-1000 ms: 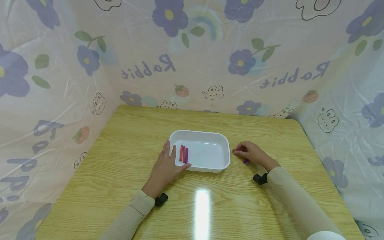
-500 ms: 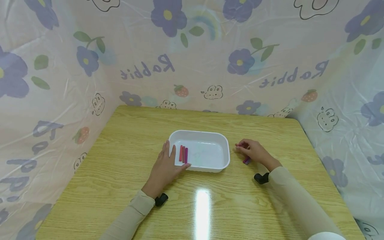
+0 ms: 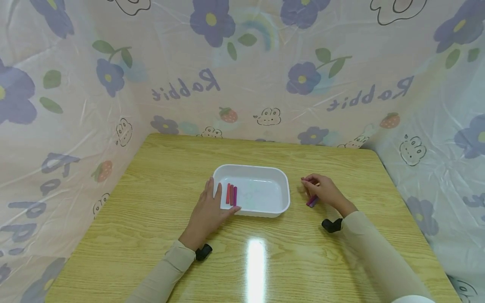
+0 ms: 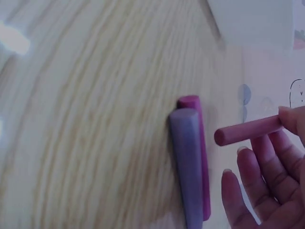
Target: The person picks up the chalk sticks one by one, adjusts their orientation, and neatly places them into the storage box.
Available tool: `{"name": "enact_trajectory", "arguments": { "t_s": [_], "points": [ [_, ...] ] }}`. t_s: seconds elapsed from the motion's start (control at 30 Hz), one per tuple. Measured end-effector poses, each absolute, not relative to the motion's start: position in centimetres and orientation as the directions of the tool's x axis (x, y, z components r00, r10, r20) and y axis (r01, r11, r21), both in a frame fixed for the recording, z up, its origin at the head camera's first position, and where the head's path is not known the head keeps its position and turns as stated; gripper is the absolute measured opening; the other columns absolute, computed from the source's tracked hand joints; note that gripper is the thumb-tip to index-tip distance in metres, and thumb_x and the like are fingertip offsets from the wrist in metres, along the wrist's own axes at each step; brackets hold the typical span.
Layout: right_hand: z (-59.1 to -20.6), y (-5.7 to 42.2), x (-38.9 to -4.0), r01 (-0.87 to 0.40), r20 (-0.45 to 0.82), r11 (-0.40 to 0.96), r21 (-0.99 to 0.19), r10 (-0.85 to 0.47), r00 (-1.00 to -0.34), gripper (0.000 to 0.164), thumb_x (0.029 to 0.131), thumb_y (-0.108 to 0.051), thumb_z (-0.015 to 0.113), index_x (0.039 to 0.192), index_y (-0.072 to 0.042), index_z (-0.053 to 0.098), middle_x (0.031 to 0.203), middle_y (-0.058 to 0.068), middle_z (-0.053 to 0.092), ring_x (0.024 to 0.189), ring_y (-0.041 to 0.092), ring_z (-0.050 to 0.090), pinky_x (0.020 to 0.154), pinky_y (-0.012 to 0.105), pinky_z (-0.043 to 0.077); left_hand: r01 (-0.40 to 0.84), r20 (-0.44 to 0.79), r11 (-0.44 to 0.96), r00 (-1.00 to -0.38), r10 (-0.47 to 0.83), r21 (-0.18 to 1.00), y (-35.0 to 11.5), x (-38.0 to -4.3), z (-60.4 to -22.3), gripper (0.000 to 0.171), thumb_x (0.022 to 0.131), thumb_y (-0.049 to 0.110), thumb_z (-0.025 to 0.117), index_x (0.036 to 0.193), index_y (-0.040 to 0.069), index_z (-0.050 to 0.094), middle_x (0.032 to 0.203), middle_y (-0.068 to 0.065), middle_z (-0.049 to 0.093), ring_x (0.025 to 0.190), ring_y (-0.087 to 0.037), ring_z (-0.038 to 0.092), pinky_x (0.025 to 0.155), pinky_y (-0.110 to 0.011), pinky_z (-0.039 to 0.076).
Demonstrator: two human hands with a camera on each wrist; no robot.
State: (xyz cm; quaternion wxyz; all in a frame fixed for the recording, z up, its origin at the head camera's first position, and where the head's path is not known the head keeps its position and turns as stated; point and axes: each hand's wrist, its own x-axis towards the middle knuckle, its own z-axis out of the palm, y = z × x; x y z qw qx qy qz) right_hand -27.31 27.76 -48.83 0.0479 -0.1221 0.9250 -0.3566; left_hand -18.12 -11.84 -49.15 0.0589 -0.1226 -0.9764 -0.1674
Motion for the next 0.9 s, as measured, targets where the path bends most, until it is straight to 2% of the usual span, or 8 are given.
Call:
{"name": "enact_trajectory", "arguments": {
  "t_s": [0.07, 0.23, 0.5, 0.63, 0.73, 0.9],
  "points": [
    [-48.8, 27.8, -27.3, -0.193, 0.007, 0.726, -0.66, -0.252, -0.968, 0.039, 0.093, -0.044, 0.052, 0.106, -0.009, 0.064, 0.095, 0.007, 0.063, 0.087, 0.022, 0.058, 0.078, 0.042, 0.048, 0.252, 0.147, 0.915, -0.965, 0.215, 0.315, -11.8, -18.1, -49.1, 0.106, 0.077, 0.082, 0.032, 0.145, 0.0, 0.029, 0.153, -0.02, 0.001, 0.14, -0.034, 0.007, 0.107, -0.047, 0.024],
    [-48.4, 27.6, -27.3, -0.178, 0.004, 0.689, -0.702, -0.247, -0.969, 0.045, 0.093, -0.046, 0.05, 0.108, -0.006, 0.064, 0.089, 0.005, 0.064, 0.084, 0.02, 0.06, 0.075, 0.039, 0.05, 0.248, 0.141, 0.916, -0.967, 0.214, 0.314, -11.8, -18.2, -49.2, 0.106, 0.077, 0.081, 0.032, 0.145, 0.0, 0.028, 0.153, -0.02, 0.001, 0.14, -0.033, 0.005, 0.107, -0.047, 0.023],
    [-47.6, 26.8, -27.2, -0.168, 0.017, 0.589, -0.791, -0.253, -0.967, 0.046, 0.094, -0.043, 0.05, 0.106, 0.0, 0.062, 0.087, 0.01, 0.065, 0.085, 0.021, 0.062, 0.073, 0.035, 0.053, 0.242, 0.134, 0.916, -0.969, 0.209, 0.319, -11.8, -18.2, -49.0, 0.106, 0.077, 0.082, 0.031, 0.145, 0.001, 0.027, 0.153, -0.019, 0.0, 0.14, -0.032, 0.005, 0.107, -0.046, 0.023],
    [-45.6, 25.6, -26.3, -0.145, 0.016, 0.443, -0.885, -0.284, -0.959, 0.038, 0.097, -0.032, 0.05, 0.097, 0.004, 0.061, 0.084, 0.019, 0.063, 0.081, 0.029, 0.062, 0.077, 0.046, 0.052, 0.239, 0.123, 0.918, -0.97, 0.21, 0.317, -11.8, -18.2, -49.0, 0.107, 0.077, 0.082, 0.03, 0.146, 0.001, 0.025, 0.154, -0.019, -0.001, 0.14, -0.032, 0.004, 0.108, -0.045, 0.022],
    [-44.4, 24.6, -25.9, -0.127, 0.018, 0.328, -0.936, -0.317, -0.948, 0.031, 0.097, -0.023, 0.05, 0.092, 0.007, 0.06, 0.084, 0.028, 0.06, 0.084, 0.04, 0.059, 0.079, 0.051, 0.05, 0.24, 0.122, 0.917, -0.97, 0.212, 0.318, -11.8, -18.2, -49.0, 0.107, 0.077, 0.082, 0.03, 0.146, 0.001, 0.025, 0.153, -0.02, -0.001, 0.14, -0.032, 0.005, 0.108, -0.045, 0.022],
    [-45.1, 24.0, -26.4, -0.096, 0.002, 0.279, -0.956, -0.32, -0.947, 0.032, 0.097, -0.024, 0.051, 0.095, 0.007, 0.06, 0.089, 0.024, 0.061, 0.094, 0.045, 0.055, 0.076, 0.039, 0.053, 0.244, 0.127, 0.916, -0.969, 0.214, 0.317, -11.8, -18.2, -49.1, 0.107, 0.077, 0.082, 0.03, 0.145, 0.001, 0.026, 0.153, -0.021, 0.0, 0.14, -0.033, 0.006, 0.107, -0.045, 0.024]
  ]
}}
